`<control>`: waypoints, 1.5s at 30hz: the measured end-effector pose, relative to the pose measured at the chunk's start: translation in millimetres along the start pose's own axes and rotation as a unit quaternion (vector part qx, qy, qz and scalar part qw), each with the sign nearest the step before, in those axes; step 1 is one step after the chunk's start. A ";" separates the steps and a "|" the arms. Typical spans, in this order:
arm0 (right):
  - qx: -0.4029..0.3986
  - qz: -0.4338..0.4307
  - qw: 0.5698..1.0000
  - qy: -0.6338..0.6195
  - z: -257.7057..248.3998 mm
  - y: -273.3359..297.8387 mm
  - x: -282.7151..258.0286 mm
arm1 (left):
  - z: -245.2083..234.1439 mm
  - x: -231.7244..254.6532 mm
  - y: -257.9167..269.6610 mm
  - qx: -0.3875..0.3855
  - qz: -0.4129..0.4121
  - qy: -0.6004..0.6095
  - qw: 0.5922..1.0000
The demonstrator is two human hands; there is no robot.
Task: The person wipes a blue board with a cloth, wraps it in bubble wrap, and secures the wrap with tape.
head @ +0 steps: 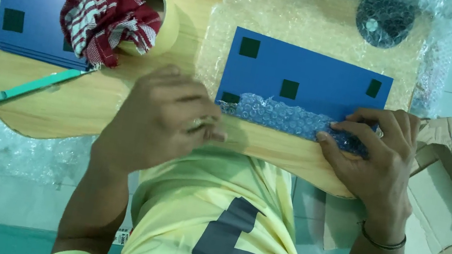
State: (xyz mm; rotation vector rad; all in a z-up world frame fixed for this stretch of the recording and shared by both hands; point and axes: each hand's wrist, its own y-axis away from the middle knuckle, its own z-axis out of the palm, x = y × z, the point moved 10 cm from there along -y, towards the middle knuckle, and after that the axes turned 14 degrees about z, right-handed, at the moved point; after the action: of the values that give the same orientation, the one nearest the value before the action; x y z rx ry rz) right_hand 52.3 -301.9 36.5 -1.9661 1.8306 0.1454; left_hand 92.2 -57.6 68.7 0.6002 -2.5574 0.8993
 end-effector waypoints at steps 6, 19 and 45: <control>-0.005 0.009 1.000 -0.009 2.5 -0.8 3.1 | 6.2 -9.5 16.3 -0.048 -0.031 -0.059 0.997; -0.007 0.013 1.000 -0.013 1.8 -1.5 3.0 | 10.4 -11.8 -0.2 0.040 -0.007 -0.027 0.999; -0.264 -0.217 0.938 -0.055 52.7 -24.0 -93.4 | -79.4 2.0 -34.1 -0.020 0.065 -0.071 0.995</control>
State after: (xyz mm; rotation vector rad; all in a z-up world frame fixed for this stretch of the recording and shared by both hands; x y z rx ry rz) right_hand 76.4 -194.9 30.1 -2.6134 1.3289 0.6461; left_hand 123.0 -30.3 144.8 0.5072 -2.7628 0.8748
